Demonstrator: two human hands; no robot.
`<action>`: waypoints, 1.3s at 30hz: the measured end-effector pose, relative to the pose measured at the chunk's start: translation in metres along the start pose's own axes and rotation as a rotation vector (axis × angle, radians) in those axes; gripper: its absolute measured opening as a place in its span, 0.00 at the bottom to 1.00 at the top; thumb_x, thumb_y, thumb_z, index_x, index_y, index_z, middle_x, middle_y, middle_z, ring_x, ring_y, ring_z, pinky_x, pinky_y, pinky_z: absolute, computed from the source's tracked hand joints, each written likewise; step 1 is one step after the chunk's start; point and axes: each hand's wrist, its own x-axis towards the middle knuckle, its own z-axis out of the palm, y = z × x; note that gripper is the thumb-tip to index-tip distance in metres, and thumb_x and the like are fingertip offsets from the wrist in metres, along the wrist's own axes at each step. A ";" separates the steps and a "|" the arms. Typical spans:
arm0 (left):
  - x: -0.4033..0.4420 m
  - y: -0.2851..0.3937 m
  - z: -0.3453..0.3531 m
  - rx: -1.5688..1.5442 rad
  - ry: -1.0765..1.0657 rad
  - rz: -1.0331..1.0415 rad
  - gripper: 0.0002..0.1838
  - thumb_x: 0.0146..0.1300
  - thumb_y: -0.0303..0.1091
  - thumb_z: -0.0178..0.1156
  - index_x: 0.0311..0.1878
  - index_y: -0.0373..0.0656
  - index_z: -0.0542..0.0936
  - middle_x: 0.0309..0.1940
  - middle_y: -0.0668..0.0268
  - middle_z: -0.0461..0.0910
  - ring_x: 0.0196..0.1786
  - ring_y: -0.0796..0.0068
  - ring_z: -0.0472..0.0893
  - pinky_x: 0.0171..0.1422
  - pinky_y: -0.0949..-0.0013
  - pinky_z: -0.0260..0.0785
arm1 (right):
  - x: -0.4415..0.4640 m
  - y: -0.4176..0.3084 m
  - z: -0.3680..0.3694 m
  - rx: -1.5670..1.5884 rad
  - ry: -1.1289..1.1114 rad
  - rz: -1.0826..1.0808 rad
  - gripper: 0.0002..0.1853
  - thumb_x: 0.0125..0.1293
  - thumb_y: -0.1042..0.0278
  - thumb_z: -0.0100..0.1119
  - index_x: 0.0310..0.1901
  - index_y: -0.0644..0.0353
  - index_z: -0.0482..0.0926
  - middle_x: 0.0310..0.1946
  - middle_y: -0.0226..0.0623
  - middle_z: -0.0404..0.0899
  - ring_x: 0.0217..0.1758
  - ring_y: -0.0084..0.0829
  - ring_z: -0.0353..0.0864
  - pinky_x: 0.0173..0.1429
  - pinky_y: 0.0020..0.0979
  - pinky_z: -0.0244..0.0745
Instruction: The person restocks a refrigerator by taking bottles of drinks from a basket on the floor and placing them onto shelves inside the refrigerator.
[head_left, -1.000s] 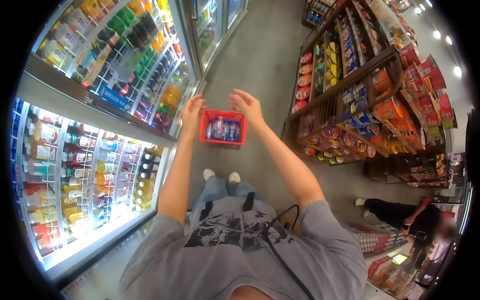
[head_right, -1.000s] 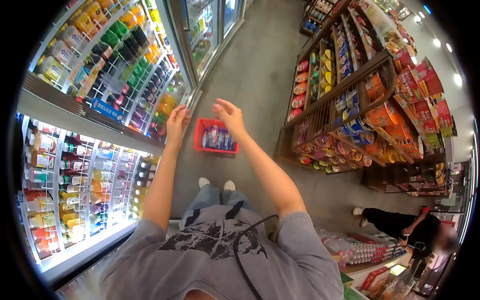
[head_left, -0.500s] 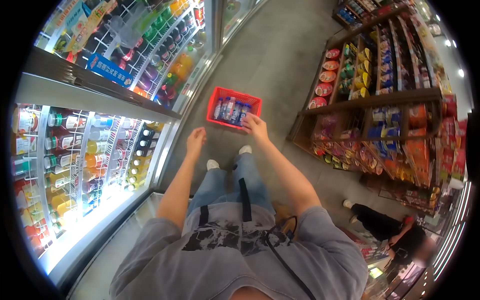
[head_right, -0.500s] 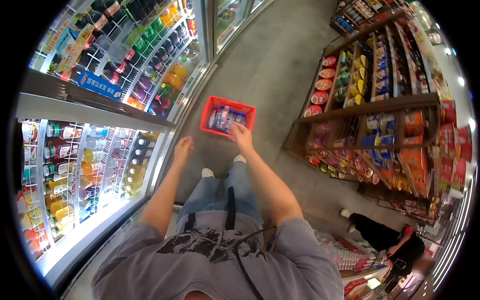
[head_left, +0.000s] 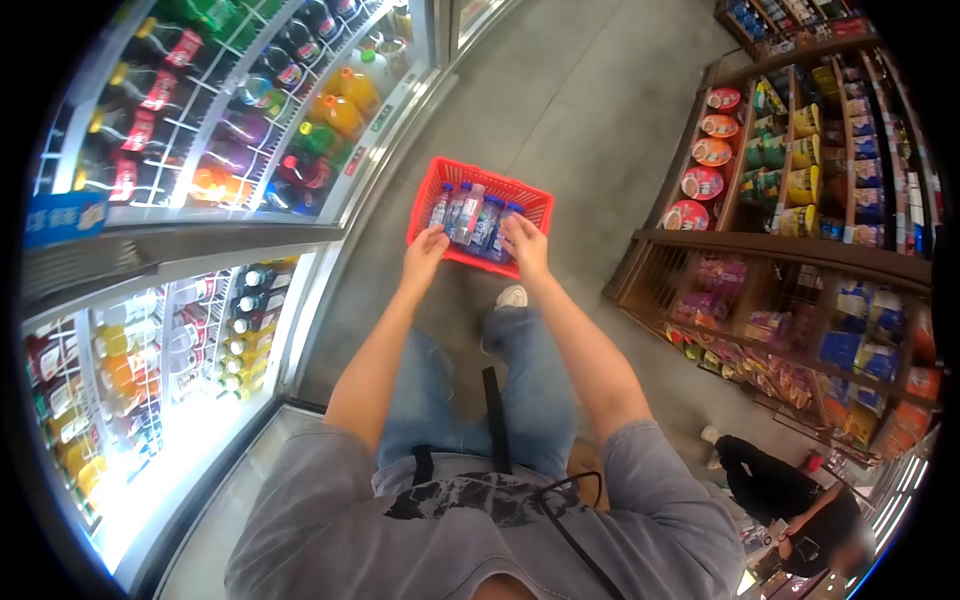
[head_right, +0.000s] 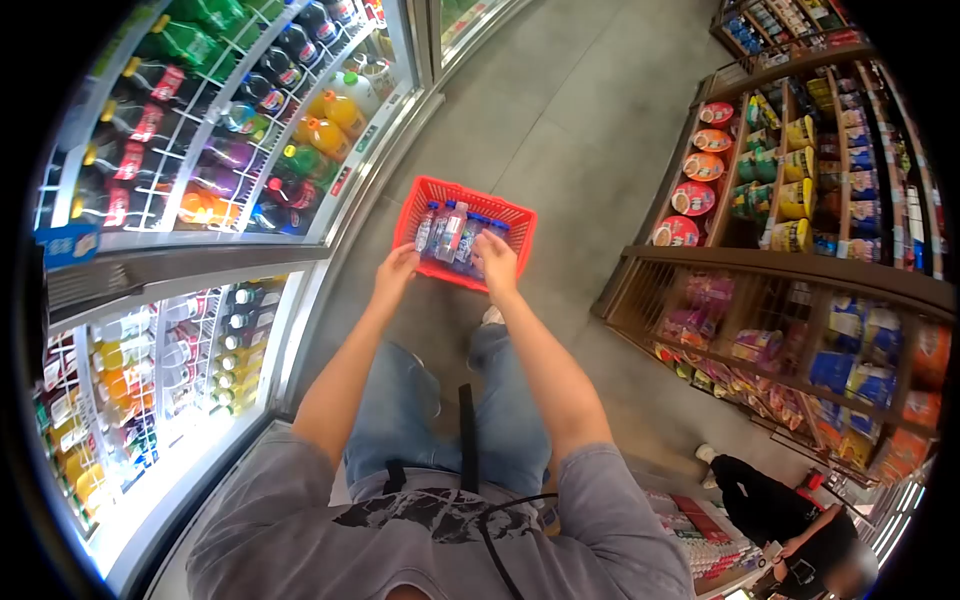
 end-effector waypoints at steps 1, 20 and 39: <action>0.017 -0.020 0.005 -0.008 -0.008 0.035 0.23 0.68 0.36 0.63 0.64 0.42 0.75 0.53 0.62 0.81 0.53 0.74 0.79 0.56 0.71 0.72 | 0.018 0.015 -0.006 -0.013 0.015 -0.009 0.29 0.71 0.59 0.62 0.65 0.71 0.69 0.56 0.44 0.78 0.57 0.36 0.80 0.59 0.35 0.79; 0.212 -0.301 0.049 0.614 0.064 0.043 0.44 0.53 0.47 0.74 0.69 0.34 0.68 0.57 0.43 0.77 0.61 0.47 0.77 0.66 0.56 0.69 | 0.254 0.227 -0.042 -0.107 0.097 0.007 0.33 0.67 0.56 0.67 0.67 0.67 0.69 0.57 0.40 0.78 0.57 0.31 0.78 0.56 0.31 0.76; 0.207 -0.281 0.049 0.504 -0.119 -0.117 0.42 0.48 0.44 0.75 0.63 0.27 0.73 0.56 0.46 0.80 0.57 0.59 0.81 0.59 0.62 0.74 | 0.261 0.267 -0.047 -0.120 0.016 0.049 0.27 0.64 0.57 0.70 0.58 0.67 0.77 0.45 0.37 0.83 0.41 0.27 0.82 0.44 0.30 0.78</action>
